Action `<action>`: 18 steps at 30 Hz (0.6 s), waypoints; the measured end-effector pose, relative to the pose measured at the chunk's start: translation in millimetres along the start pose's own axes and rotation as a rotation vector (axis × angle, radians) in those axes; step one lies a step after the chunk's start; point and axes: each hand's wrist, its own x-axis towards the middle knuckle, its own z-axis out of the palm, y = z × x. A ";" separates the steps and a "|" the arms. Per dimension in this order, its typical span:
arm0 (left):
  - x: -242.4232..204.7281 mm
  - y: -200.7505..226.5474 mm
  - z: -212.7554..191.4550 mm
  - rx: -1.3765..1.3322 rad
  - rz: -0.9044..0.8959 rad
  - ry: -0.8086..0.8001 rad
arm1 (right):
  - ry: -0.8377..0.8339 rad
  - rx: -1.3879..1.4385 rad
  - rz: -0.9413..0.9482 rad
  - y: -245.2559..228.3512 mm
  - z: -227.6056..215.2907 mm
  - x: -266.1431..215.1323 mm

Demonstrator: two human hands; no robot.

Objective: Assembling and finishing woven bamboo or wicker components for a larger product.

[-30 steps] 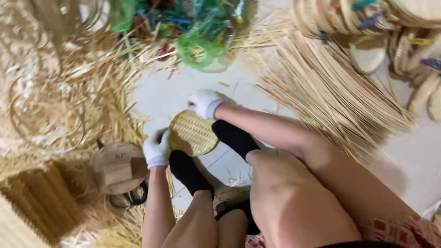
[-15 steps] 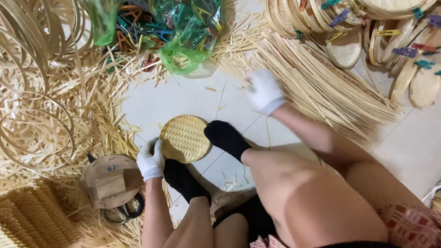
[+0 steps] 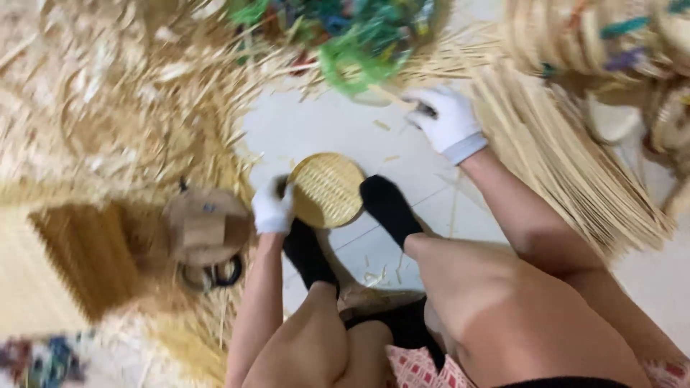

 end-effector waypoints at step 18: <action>-10.2 21.4 -6.6 -0.019 0.042 0.103 | -0.333 -0.337 -0.575 -39.9 181.9 26.9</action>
